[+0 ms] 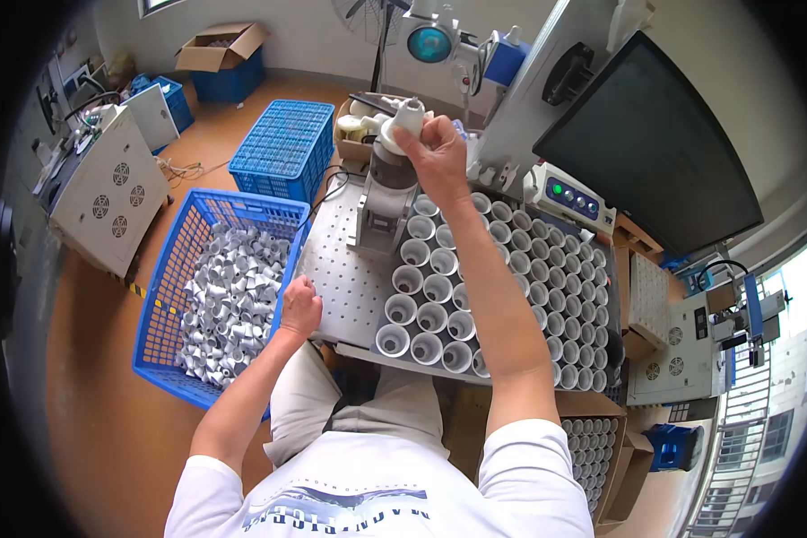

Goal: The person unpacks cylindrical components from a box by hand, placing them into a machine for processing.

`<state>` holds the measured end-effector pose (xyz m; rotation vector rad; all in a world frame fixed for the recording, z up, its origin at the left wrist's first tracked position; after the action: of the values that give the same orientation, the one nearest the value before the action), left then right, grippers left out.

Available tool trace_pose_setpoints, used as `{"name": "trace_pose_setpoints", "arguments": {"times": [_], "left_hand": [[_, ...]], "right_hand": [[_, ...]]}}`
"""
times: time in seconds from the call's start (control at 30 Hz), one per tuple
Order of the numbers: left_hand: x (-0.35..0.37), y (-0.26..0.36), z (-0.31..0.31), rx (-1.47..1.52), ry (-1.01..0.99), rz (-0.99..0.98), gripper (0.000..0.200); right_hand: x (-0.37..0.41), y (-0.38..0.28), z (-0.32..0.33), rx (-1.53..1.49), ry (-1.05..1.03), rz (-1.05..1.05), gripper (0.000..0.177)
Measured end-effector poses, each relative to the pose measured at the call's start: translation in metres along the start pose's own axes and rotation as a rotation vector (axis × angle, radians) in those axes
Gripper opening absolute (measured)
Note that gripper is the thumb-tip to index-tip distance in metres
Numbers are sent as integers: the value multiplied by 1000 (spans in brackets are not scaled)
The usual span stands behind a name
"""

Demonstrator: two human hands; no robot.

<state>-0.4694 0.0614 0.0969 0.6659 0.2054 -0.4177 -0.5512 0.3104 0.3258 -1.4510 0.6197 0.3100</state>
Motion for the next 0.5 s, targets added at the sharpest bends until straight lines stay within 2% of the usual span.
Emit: {"name": "trace_pose_setpoints", "arguments": {"times": [0.03,0.13,0.17,0.2,0.3,0.37,0.5], "left_hand": [[1,-2,1,35,-10,57,11],[6,-3,4,84,91,-27,11],[10,-8,-1,86,213,-118,12],[9,-10,-3,68,220,-113,13],[11,-4,1,56,247,-139,16],[11,-11,-11,4,340,-176,20],[14,-6,-2,31,399,-178,14]], "right_hand": [[4,-3,-1,2,6,-15,37],[8,0,-3,-22,33,60,26],[8,3,0,44,48,62,20],[4,11,6,47,47,40,18],[-1,20,18,-37,0,-110,17],[8,0,23,-104,-47,-41,20],[32,-5,67,58,7,-101,19]]}}
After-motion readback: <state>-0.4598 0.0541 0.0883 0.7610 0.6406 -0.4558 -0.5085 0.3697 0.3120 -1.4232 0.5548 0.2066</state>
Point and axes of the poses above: each hand's wrist, its own x-axis away from the middle knuckle, its own z-axis out of the back of the hand, y = z × x, the point moved 8 cm from there along -x, towards the middle knuckle, and after that the axes turned 2 degrees about -z, right-handed, at the moved point
